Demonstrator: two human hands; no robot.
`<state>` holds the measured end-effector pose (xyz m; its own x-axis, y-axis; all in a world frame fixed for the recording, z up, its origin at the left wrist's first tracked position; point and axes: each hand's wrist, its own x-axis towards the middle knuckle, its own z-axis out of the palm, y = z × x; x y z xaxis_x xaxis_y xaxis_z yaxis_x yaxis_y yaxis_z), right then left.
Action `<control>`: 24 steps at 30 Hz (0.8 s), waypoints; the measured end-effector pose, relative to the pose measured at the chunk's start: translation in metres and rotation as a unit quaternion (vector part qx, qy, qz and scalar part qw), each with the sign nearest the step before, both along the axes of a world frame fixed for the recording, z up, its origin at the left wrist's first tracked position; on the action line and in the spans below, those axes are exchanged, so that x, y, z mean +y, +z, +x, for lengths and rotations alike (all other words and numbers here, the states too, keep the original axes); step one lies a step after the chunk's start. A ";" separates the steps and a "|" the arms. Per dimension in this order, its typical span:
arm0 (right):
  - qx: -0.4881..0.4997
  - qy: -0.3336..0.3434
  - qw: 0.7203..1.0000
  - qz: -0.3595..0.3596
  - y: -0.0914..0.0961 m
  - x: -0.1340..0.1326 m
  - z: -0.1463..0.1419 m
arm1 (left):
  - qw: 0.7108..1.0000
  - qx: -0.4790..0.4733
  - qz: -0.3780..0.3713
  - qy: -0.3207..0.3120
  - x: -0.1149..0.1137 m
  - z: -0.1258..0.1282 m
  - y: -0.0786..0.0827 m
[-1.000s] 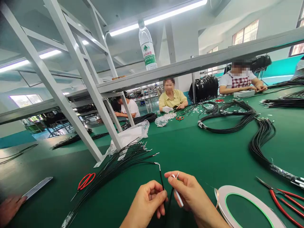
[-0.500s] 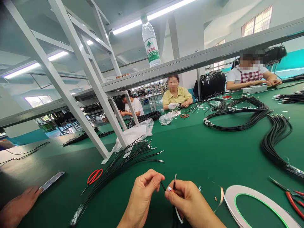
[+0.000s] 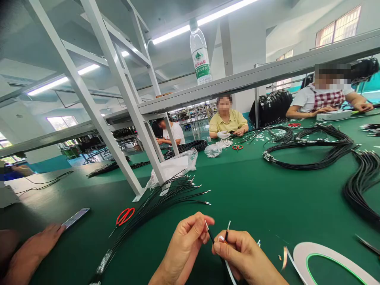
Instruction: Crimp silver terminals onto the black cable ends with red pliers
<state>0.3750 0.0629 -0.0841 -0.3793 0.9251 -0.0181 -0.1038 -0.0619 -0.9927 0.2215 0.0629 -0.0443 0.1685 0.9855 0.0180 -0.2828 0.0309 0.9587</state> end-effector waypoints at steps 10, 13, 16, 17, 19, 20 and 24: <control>0.085 -0.075 0.993 -0.034 0.006 -0.008 -0.005 | 0.999 0.003 0.029 -0.023 -0.003 0.004 -0.007; 0.026 -0.102 0.994 0.039 0.003 -0.006 -0.010 | 0.993 0.079 0.043 0.079 -0.002 0.001 -0.002; -0.020 -0.116 0.988 0.097 0.000 -0.008 -0.013 | 0.979 0.160 0.062 0.113 -0.003 0.005 -0.003; -0.028 -0.124 0.986 0.104 -0.001 -0.009 -0.014 | 0.973 0.184 0.072 0.121 -0.003 0.007 -0.005; -0.020 -0.139 0.985 0.102 -0.001 -0.010 -0.013 | 0.964 0.215 0.089 0.128 -0.002 0.012 -0.012; -0.007 -0.142 0.986 0.093 -0.001 -0.010 -0.012 | 0.963 0.218 0.096 0.124 -0.002 0.013 -0.016; 0.041 -0.118 0.992 0.031 0.003 -0.008 -0.007 | 0.982 0.145 0.095 0.068 0.001 0.013 -0.023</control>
